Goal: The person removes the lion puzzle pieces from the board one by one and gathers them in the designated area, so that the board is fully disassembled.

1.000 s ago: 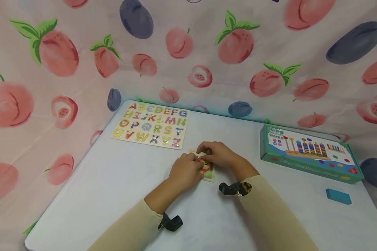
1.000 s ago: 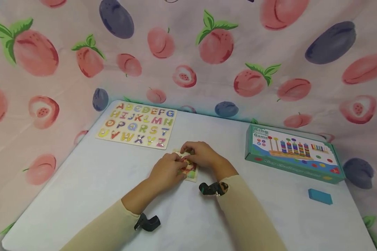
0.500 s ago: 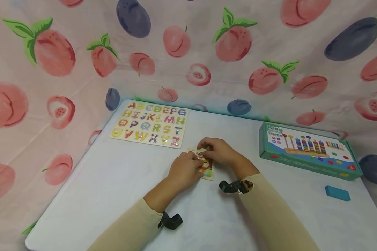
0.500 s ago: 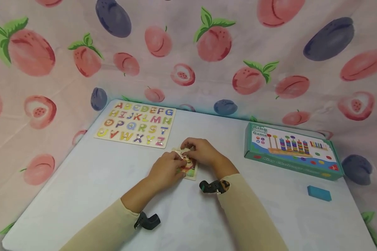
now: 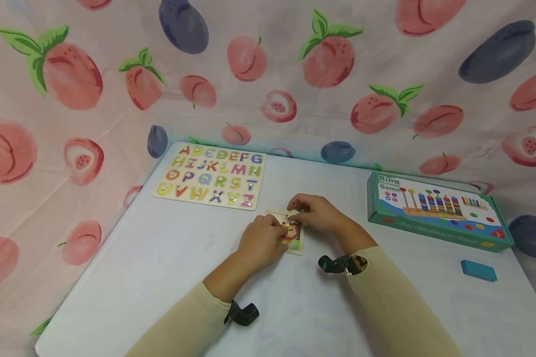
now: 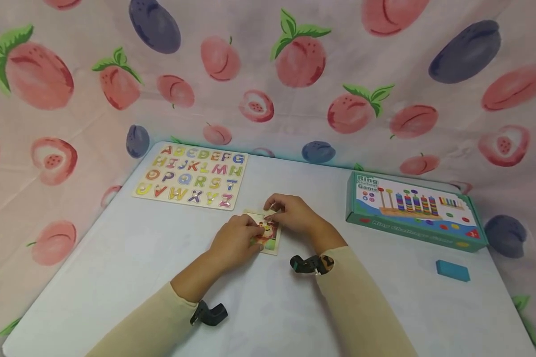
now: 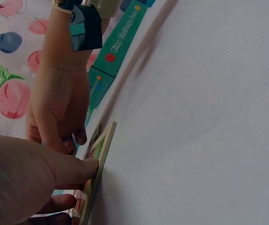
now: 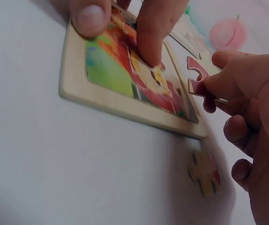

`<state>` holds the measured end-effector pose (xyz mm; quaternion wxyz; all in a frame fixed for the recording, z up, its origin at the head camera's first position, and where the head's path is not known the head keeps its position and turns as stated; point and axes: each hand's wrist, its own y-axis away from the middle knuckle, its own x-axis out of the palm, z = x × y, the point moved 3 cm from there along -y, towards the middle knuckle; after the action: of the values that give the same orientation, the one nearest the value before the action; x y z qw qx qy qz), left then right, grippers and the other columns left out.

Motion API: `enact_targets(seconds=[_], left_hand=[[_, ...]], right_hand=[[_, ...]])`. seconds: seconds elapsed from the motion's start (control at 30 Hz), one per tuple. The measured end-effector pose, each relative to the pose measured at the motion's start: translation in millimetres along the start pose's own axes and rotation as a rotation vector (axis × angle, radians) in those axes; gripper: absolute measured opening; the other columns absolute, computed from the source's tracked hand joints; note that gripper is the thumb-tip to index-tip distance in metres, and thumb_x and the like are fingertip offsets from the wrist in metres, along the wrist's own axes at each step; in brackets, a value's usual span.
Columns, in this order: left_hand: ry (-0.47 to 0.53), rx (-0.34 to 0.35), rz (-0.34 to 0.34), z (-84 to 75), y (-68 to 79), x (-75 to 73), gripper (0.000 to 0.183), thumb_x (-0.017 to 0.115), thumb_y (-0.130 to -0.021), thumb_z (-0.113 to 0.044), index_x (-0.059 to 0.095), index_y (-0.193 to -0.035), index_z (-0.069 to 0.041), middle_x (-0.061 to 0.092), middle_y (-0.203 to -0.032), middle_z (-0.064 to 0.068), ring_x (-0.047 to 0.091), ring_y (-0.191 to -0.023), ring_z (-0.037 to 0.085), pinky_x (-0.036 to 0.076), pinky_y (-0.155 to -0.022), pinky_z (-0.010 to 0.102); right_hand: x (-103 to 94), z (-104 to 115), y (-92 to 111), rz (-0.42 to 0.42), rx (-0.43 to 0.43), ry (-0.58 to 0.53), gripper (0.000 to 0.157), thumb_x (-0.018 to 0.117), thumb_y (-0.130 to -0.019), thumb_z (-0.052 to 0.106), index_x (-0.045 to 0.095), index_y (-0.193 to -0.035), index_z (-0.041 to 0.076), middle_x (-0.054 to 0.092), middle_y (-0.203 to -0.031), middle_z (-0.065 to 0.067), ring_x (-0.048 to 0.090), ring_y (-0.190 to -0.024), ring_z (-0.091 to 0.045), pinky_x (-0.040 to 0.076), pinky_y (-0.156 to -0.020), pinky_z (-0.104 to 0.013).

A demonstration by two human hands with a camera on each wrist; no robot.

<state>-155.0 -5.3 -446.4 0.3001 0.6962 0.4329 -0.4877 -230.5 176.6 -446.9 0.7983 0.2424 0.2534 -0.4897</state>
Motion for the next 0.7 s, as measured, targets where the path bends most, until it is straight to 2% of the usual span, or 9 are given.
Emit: enact_targets(seconds=[0.13, 0.23, 0.47, 0.7], left_hand=[[0.003, -0.006, 0.005, -0.8, -0.7, -0.1, 0.037, 0.084, -0.094, -0.033, 0.080, -0.128, -0.018, 0.063, -0.118, 0.003, 0.055, -0.109, 0.023, 0.049, -0.089, 0.039], [0.006, -0.015, 0.010, -0.8, -0.4, -1.3, 0.038, 0.085, -0.094, -0.033, 0.080, -0.129, -0.018, 0.063, -0.118, 0.003, 0.055, -0.109, 0.023, 0.049, -0.090, 0.039], [0.016, -0.023, -0.004, 0.6, -1.0, -3.1, 0.036, 0.084, -0.093, -0.031, 0.081, -0.127, -0.018, 0.064, -0.118, 0.003, 0.056, -0.109, 0.024, 0.049, -0.089, 0.040], [0.042, -0.029, 0.012, -0.3, -1.2, -0.9, 0.037, 0.084, -0.093, -0.030, 0.080, -0.128, -0.017, 0.064, -0.118, 0.004, 0.056, -0.109, 0.024, 0.049, -0.090, 0.040]], right_hand=[[-7.0, -6.1, 4.4, -0.014, -0.028, -0.006, 0.020, 0.070, -0.098, 0.003, 0.073, -0.115, 0.014, 0.071, -0.107, -0.006, 0.058, -0.089, -0.023, 0.049, -0.077, -0.036], [-12.2, -9.2, 8.2, -0.028, -0.029, -0.013, 0.018, 0.071, -0.098, 0.005, 0.073, -0.115, 0.013, 0.072, -0.108, -0.006, 0.057, -0.087, -0.023, 0.049, -0.076, -0.036], [-23.0, -21.6, 17.6, -0.075, 0.001, -0.016, 0.019, 0.068, -0.099, 0.004, 0.073, -0.114, 0.013, 0.073, -0.111, -0.006, 0.057, -0.094, -0.025, 0.048, -0.084, -0.038], [-28.9, -41.4, 35.0, -0.066, 0.028, -0.036, 0.018, 0.065, -0.100, 0.003, 0.073, -0.113, 0.012, 0.071, -0.110, -0.007, 0.058, -0.098, -0.026, 0.051, -0.085, -0.038]])
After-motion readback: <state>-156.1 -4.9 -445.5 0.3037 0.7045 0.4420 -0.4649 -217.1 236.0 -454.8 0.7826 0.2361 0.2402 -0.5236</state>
